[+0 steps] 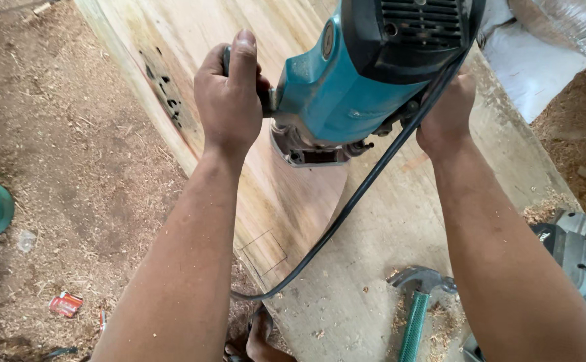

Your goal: The person uses a handheld electric router to cut a rectangular recess into a large wooden board. They guide the tool along marked lines, creating a clean cutout while wood shavings accumulate on the surface.

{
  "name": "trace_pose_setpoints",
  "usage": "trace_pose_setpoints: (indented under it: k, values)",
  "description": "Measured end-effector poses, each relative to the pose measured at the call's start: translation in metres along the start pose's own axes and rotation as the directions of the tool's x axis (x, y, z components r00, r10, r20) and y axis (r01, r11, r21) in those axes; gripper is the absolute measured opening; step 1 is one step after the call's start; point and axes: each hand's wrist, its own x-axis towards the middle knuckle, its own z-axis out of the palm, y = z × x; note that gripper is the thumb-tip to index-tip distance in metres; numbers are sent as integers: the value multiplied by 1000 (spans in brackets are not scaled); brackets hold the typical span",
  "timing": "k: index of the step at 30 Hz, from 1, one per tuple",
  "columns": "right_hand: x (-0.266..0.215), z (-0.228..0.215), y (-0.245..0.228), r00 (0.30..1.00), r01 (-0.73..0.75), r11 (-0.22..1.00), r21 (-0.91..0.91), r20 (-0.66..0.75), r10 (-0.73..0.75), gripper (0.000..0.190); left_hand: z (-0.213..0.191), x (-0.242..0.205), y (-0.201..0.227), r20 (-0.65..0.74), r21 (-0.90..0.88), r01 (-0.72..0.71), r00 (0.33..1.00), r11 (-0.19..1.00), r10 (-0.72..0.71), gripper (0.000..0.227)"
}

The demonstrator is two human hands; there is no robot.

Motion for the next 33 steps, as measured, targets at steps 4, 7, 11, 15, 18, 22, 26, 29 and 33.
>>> trace_pose_setpoints:
  k: [4, 7, 11, 15, 18, 22, 26, 29, 33]
  values:
    - [-4, 2, 16, 999, -5, 1000, -23, -51, 4, 21, -7, -7, -7, 16, 31, 7, 1000, 999, -7, 42]
    - [0, 7, 9, 994, -29, 998, -62, -107, 22, 23, -6, -6, -1, 19, 63, 18, 1000, 998, -19, 41]
    - [-1, 10, -11, 1000, 2, 996, -88, -20, -4, 26, -2, -2, 9, 21, 22, 6, 1000, 1000, -7, 41]
    - [-1, 6, -11, 999, -8, 993, -115, -50, 3, 27, -3, -3, 8, 32, 28, 9, 999, 1000, -10, 41]
    - [-3, 5, 3, 997, -27, 998, -64, -71, 23, 23, -6, -7, 0, 26, 27, 11, 1000, 1000, -12, 42]
    - [-4, 3, 14, 991, -65, 997, -39, -120, 60, 21, -8, -8, -5, 32, 10, 44, 999, 999, -44, 39]
    - [-1, 5, 0, 996, -52, 999, 4, -73, 53, 24, -4, -3, 5, 43, 10, 34, 998, 999, -34, 40]
    - [-1, 7, -13, 997, -50, 997, -57, -54, 46, 24, -2, -3, 8, 27, 8, 20, 999, 1000, -20, 41]
    - [-5, 14, -12, 998, -38, 997, -71, -56, 34, 21, -5, -5, 0, 36, 1, -11, 999, 1000, 11, 41]
